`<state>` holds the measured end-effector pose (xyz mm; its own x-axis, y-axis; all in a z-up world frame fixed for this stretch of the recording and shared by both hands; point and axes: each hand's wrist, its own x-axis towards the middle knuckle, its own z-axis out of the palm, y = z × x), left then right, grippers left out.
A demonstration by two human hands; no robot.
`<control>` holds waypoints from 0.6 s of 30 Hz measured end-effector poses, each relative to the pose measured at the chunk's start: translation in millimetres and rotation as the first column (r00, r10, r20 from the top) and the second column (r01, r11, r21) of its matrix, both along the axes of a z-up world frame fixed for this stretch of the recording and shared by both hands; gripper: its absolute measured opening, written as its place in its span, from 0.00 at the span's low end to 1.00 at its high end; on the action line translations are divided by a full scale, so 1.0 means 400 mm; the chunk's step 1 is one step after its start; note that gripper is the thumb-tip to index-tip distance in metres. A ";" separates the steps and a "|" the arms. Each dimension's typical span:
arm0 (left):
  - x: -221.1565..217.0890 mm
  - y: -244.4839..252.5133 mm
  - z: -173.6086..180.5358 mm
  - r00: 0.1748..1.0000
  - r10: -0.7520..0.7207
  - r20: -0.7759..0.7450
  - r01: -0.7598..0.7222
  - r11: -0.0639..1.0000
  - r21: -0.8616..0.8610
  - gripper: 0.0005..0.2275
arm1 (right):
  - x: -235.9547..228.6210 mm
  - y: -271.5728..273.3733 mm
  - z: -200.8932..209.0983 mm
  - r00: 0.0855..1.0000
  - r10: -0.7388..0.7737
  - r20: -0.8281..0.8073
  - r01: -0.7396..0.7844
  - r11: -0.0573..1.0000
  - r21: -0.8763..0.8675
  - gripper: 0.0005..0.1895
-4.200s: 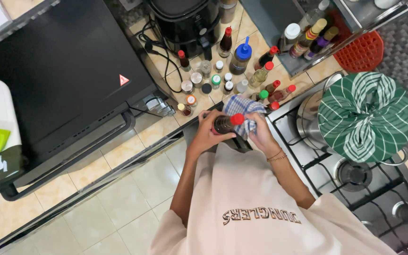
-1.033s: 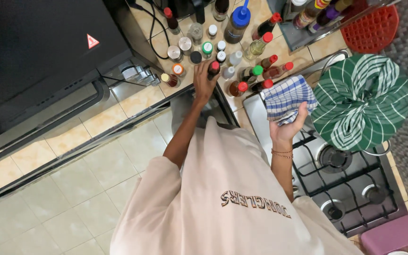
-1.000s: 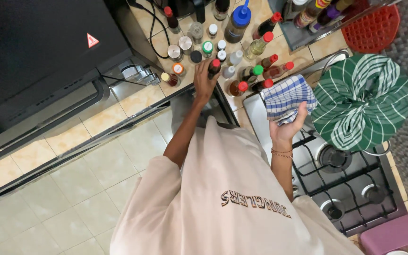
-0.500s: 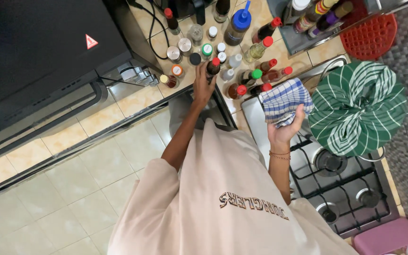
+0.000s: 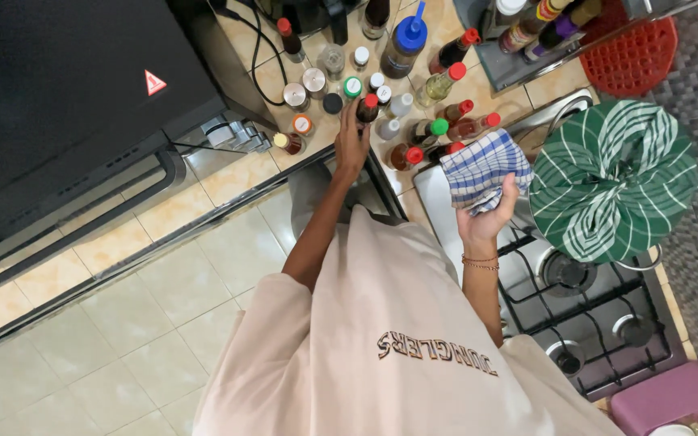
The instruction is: Organize and wipe condiment and sauce bottles on a kitchen counter.
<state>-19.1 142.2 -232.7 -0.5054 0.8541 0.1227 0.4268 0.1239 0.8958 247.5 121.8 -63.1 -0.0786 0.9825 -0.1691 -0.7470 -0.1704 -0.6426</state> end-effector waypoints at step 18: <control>-0.025 -0.023 -0.116 0.988 -0.099 -0.119 0.098 0.995 -0.014 0.12 | -0.068 -0.016 -0.001 0.996 -0.048 -0.075 0.046 0.999 -0.017 0.23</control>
<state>-29.1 133.2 -279.0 -0.4011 0.9001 0.1701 0.5407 0.0828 0.8371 220.2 115.3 -63.6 -0.0456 0.9826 -0.1798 -0.8007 -0.1436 -0.5816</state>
